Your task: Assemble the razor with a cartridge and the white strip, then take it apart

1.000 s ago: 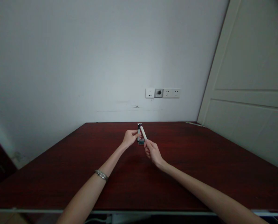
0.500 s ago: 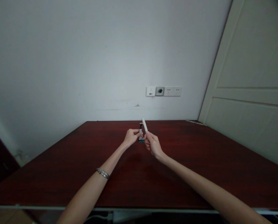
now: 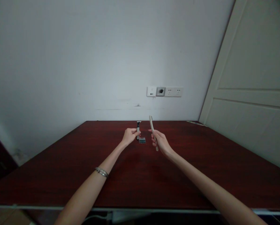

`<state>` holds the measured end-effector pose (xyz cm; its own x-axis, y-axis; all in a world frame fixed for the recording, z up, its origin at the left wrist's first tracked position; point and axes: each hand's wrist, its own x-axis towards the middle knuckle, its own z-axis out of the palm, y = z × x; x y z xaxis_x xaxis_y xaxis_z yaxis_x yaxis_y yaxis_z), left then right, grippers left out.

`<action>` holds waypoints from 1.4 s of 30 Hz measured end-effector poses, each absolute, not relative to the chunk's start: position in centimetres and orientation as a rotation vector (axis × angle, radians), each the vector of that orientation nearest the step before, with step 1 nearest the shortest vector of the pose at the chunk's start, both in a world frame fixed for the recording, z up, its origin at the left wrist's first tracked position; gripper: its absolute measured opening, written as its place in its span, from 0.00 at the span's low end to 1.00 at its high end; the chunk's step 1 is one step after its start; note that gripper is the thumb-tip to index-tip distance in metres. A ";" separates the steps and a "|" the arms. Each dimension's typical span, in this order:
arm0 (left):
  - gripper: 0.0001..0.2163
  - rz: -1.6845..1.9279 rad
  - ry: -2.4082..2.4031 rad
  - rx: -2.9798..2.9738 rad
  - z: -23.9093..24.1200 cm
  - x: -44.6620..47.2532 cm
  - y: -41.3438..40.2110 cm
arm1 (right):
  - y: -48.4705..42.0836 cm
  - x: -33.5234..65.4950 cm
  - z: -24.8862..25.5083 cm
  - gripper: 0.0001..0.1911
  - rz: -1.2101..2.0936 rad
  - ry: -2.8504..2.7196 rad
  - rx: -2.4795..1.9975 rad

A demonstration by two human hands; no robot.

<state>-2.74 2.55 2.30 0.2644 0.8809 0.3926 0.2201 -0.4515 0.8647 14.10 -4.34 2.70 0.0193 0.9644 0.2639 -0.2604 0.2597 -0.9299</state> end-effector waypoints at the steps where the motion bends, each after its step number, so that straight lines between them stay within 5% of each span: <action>1: 0.10 1.209 1.007 1.827 2.3 -2.8 2.6 | -4.1 14.5 2.8 0.16 1.131 -1.125 -0.820; 10: 0.09 1.184 1.025 1.696 2.0 -3.0 2.8 | -2.0 17.3 0.5 0.17 1.076 -1.177 -1.028; 22: 0.05 1.166 1.056 1.646 2.6 -2.7 2.0 | -1.6 18.3 -0.9 0.16 0.199 -2.003 -1.524; 29: 0.04 1.148 1.082 1.601 2.4 -2.7 2.2 | -1.8 16.2 -0.4 0.15 0.107 -2.260 -1.934; 42: 0.04 1.164 1.090 1.605 2.8 -2.6 1.9 | -2.2 15.5 -0.7 0.17 0.030 -2.363 -1.915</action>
